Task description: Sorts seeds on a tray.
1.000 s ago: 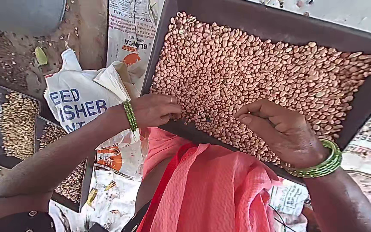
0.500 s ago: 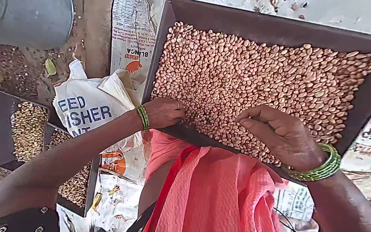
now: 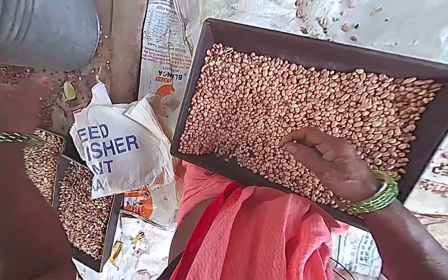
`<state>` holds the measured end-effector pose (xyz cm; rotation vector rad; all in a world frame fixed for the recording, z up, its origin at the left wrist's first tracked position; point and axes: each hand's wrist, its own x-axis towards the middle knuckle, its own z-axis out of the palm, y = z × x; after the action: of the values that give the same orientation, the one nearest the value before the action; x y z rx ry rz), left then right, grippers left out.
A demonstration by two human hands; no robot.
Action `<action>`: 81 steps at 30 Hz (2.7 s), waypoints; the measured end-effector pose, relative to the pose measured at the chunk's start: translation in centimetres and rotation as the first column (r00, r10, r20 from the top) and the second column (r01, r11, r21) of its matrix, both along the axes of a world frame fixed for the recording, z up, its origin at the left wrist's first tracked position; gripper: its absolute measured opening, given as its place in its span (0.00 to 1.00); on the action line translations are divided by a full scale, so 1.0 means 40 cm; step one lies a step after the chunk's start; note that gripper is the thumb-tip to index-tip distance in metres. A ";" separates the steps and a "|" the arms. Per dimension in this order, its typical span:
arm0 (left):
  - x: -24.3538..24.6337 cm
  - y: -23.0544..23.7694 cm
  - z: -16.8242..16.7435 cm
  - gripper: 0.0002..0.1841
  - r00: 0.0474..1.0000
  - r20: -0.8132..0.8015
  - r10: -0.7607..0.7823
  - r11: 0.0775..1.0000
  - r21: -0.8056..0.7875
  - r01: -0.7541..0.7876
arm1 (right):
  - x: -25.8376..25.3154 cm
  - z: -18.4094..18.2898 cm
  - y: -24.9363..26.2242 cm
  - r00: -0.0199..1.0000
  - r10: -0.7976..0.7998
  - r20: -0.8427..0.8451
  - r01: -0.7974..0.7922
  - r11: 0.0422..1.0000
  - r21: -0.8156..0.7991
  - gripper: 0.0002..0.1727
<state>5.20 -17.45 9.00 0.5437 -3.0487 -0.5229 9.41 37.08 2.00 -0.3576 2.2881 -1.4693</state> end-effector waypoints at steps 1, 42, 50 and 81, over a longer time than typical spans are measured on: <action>0.009 0.025 -0.024 0.36 0.988 -0.029 -0.150 0.988 -0.025 0.149 | -0.001 -0.006 -0.014 1.000 0.004 -0.003 -0.004 1.000 0.006 0.08; 0.075 0.608 -0.165 0.16 0.726 0.164 -0.668 0.730 0.335 0.596 | -0.140 -0.131 -0.102 0.895 0.296 -0.334 0.056 0.668 0.742 0.13; 0.025 0.670 -0.258 0.11 0.686 0.040 -0.726 0.679 0.194 0.708 | -0.126 -0.075 0.015 0.991 -0.131 -0.013 0.132 0.990 0.055 0.09; 0.135 0.611 -0.206 0.13 0.998 -0.033 -0.059 0.157 0.987 0.042 | -0.033 -0.068 -0.168 0.925 0.328 -0.192 -0.239 0.895 0.376 0.13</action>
<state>10.61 7.00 0.77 0.3445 -2.1722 -2.5792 8.10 30.35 -0.70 -0.7735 2.4987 -0.8944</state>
